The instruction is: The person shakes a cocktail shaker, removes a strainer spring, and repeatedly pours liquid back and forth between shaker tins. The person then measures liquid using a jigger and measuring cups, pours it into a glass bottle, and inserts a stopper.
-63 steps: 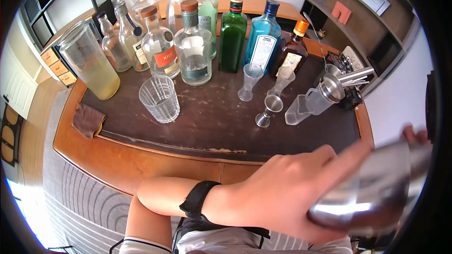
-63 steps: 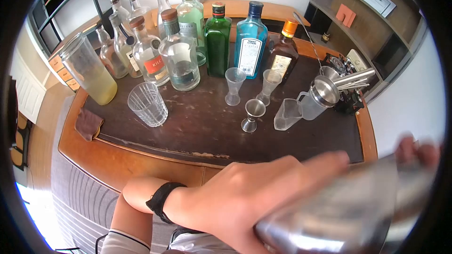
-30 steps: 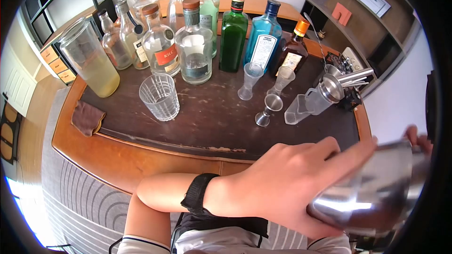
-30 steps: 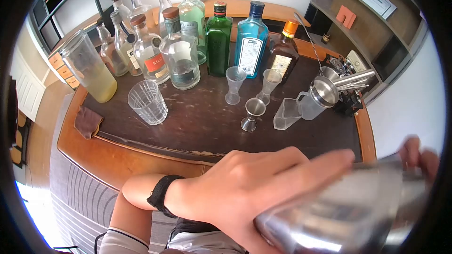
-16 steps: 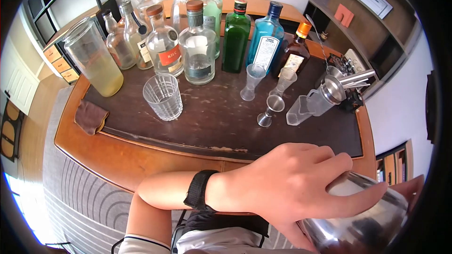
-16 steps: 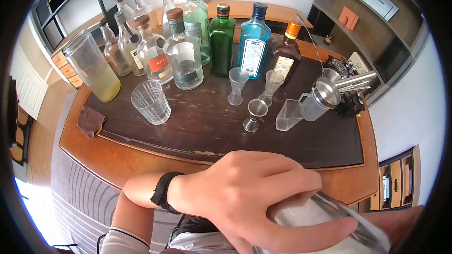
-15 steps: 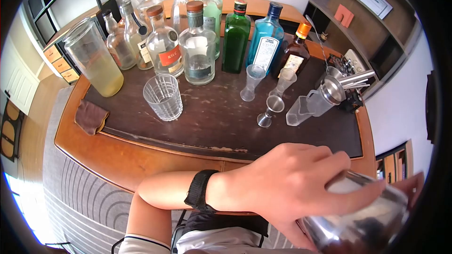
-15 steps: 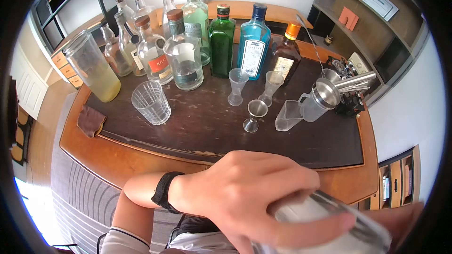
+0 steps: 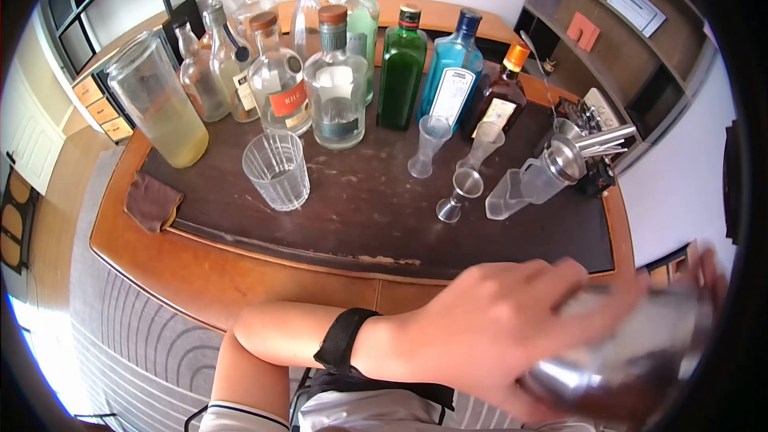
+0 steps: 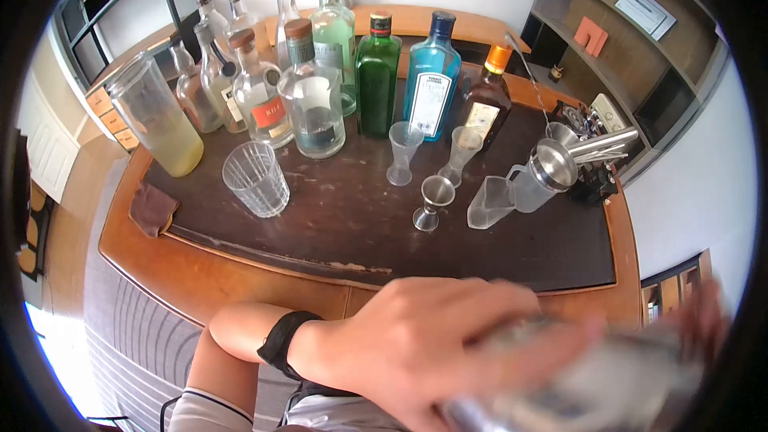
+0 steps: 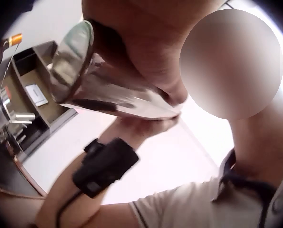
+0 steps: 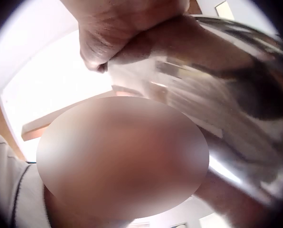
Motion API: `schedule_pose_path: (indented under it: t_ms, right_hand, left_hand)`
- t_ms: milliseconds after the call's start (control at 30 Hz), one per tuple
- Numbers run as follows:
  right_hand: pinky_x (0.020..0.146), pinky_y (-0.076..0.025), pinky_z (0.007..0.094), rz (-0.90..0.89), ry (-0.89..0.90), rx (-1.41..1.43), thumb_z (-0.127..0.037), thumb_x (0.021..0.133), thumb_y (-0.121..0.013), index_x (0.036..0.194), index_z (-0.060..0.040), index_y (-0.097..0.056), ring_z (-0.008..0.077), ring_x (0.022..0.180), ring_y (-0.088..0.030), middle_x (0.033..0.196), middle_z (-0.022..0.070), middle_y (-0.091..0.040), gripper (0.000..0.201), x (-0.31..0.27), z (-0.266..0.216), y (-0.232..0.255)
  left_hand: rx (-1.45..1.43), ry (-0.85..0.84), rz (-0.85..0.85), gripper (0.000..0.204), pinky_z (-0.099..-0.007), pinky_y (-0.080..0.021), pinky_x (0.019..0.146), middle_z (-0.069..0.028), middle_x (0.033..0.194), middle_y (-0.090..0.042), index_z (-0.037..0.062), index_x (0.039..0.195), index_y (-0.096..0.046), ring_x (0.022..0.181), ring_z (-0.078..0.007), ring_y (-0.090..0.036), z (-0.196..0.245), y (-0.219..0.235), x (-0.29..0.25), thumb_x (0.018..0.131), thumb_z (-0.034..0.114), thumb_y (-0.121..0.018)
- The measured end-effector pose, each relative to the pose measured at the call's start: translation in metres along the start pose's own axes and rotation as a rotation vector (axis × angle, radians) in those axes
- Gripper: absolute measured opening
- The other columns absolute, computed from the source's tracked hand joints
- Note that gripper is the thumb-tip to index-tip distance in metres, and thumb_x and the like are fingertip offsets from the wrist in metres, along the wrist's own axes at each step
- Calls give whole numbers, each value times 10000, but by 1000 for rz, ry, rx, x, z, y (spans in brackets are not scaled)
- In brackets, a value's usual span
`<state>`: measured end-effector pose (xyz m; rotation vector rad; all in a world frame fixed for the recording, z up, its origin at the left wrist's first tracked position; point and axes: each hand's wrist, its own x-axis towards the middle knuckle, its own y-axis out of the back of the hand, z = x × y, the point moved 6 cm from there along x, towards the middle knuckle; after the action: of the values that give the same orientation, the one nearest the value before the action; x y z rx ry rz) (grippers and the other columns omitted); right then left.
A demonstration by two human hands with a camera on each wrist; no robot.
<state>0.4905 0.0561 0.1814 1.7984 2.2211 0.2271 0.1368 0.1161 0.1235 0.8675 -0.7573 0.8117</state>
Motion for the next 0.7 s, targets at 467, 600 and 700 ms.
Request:
schedule_pose_path:
  t_ms: [467, 600, 700]
  right_hand:
    - [799, -446, 309, 455, 379, 283, -341, 1031, -538, 1240, -75, -588, 81, 929, -613, 916, 31, -606, 342, 3, -1, -8]
    - [822, -461, 316, 583, 510, 381, -359, 1027, -546, 1257, -79, -586, 87, 949, -620, 929, 37, -611, 365, 10, -7, -20]
    - [839, -472, 321, 694, 582, 450, -372, 1024, -552, 1270, -81, -584, 91, 965, -625, 938, 42, -615, 382, 4, -11, -36]
  left_hand:
    - [-139, 182, 23, 1054, -409, -509, 519, -123, 882, -538, 48, 1489, -424, 688, -296, -615, -7, -12, -3, 590, 397, -850]
    - [4, -37, 9, 1076, -423, -516, 538, -139, 878, -537, 47, 1515, -376, 657, -337, -624, 10, -3, 0, 623, 423, -847]
    - [-52, 66, -5, 1081, -426, -528, 579, -137, 893, -545, 49, 1511, -392, 683, -334, -629, -1, -9, -3, 614, 448, -845]
